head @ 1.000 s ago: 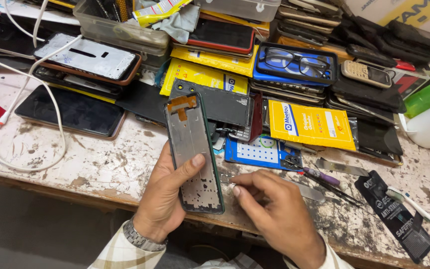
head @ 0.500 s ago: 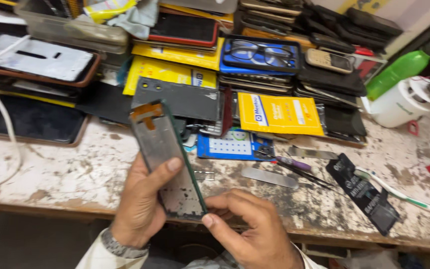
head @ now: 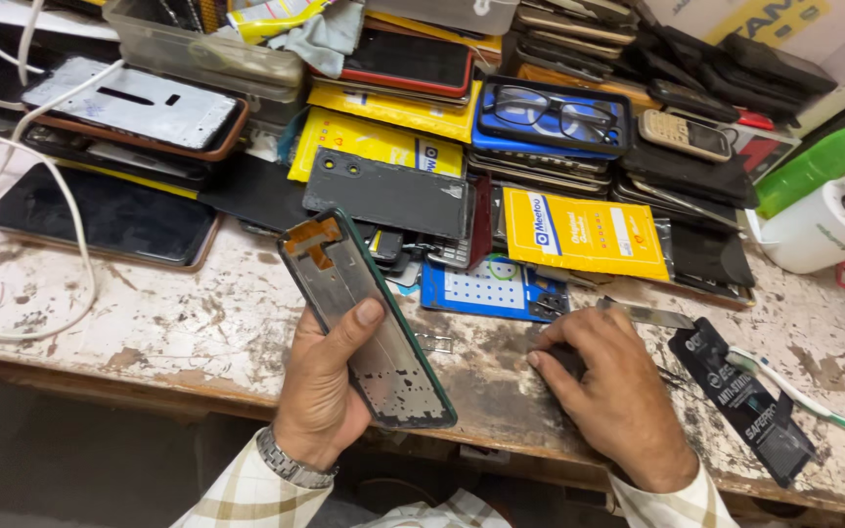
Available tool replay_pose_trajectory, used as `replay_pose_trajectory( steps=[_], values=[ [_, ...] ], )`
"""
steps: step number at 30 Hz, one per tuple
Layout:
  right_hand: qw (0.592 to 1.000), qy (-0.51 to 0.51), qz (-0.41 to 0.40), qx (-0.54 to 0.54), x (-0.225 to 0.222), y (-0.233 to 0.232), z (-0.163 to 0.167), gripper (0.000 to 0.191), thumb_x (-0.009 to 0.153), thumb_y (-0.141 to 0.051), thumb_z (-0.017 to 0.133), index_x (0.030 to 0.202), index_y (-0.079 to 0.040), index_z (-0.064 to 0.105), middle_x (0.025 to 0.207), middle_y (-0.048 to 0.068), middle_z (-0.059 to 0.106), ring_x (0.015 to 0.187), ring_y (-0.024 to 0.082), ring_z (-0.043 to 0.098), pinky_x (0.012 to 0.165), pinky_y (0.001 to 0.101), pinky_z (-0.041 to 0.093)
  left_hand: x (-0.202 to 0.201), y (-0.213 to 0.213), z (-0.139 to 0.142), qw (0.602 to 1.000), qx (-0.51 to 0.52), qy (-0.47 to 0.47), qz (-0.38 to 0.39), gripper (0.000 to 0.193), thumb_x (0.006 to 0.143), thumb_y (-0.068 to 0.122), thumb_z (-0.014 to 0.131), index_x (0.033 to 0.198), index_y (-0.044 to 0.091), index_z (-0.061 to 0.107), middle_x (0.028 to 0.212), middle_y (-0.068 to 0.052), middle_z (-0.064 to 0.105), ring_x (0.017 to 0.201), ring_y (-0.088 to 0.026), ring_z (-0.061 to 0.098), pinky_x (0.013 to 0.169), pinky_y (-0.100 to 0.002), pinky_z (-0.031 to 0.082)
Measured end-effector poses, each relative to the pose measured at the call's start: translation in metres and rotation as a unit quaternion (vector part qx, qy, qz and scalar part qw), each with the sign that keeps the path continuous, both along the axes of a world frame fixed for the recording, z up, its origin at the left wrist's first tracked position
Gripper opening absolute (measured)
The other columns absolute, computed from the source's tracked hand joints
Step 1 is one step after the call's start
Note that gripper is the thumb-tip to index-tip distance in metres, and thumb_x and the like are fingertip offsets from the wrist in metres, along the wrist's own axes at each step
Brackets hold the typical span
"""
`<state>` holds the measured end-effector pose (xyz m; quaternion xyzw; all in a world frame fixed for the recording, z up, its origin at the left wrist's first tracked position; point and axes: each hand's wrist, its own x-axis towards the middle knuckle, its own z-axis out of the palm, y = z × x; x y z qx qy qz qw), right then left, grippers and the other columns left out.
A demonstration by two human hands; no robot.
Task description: The person disassembles a mobile phone by prying off the rear casing and using a screwdriver to remove internal screws and components on a repair bench.
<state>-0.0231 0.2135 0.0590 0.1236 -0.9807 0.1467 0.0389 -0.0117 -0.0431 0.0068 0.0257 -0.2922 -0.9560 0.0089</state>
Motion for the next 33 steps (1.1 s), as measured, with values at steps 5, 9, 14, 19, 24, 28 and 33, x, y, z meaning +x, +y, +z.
replay_pose_trajectory(
  steps=[5,9,14,19,24,28,33],
  values=[
    [0.963,-0.009,0.014,-0.270,0.019,-0.016,0.015,0.019,0.087,-0.010,0.071,0.104,-0.003,0.073,0.094,0.006,0.073,0.085,0.015,0.072,0.077,0.0303,0.058,0.002,0.003,-0.001,0.999,-0.010,0.019,0.039,0.023,0.089,0.012,0.078,0.110,0.007,0.069,0.098,-0.004,0.074,0.089,-0.015,0.070,0.082,-0.033,0.058],
    [0.906,-0.050,0.024,-0.419,0.042,-0.040,0.020,0.016,0.089,-0.005,0.069,0.103,0.000,0.075,0.094,0.007,0.071,0.084,0.013,0.070,0.074,0.0282,0.057,0.004,0.007,-0.001,0.996,-0.025,0.009,0.091,0.026,0.088,0.009,0.078,0.113,0.007,0.068,0.101,-0.002,0.073,0.092,-0.013,0.069,0.086,-0.031,0.057],
    [0.934,0.001,0.015,-0.357,0.049,-0.061,0.022,0.009,0.085,-0.006,0.076,0.092,-0.001,0.076,0.085,0.004,0.077,0.081,0.012,0.072,0.074,0.0270,0.055,0.009,0.011,0.000,0.993,-0.027,0.026,0.110,0.028,0.088,0.006,0.078,0.114,0.005,0.068,0.103,-0.004,0.074,0.095,-0.015,0.070,0.089,-0.032,0.057],
    [0.932,0.000,0.014,-0.361,0.048,-0.067,0.024,0.011,0.083,-0.006,0.075,0.092,-0.001,0.078,0.085,0.005,0.079,0.081,0.012,0.074,0.074,0.0264,0.056,0.013,0.013,0.001,0.991,-0.035,0.046,0.117,0.027,0.089,0.003,0.078,0.115,0.003,0.068,0.105,-0.006,0.074,0.096,-0.016,0.069,0.089,-0.033,0.057],
    [0.930,-0.001,0.006,-0.367,0.048,-0.069,0.022,0.010,0.083,-0.006,0.076,0.092,0.000,0.077,0.084,0.005,0.079,0.080,0.013,0.074,0.074,0.0267,0.056,0.015,0.014,0.002,0.990,-0.037,0.048,0.130,0.030,0.089,0.002,0.077,0.117,0.005,0.067,0.106,-0.005,0.073,0.097,-0.015,0.069,0.090,-0.032,0.056],
    [0.935,0.014,0.013,-0.353,0.047,-0.068,0.024,0.010,0.083,-0.006,0.077,0.091,0.000,0.077,0.084,0.005,0.079,0.079,0.013,0.075,0.072,0.0269,0.056,0.015,0.015,0.002,0.989,-0.045,0.051,0.130,0.030,0.090,0.003,0.077,0.118,0.004,0.066,0.107,-0.006,0.073,0.097,-0.015,0.069,0.090,-0.032,0.056],
    [0.950,0.070,0.025,-0.303,0.049,-0.071,0.027,0.010,0.082,-0.005,0.077,0.091,-0.001,0.076,0.083,0.006,0.078,0.076,0.013,0.077,0.069,0.0275,0.058,0.015,0.017,0.002,0.988,-0.062,0.044,0.135,0.033,0.087,0.003,0.079,0.118,0.004,0.066,0.106,-0.007,0.073,0.097,-0.017,0.070,0.089,-0.034,0.058]
  ],
)
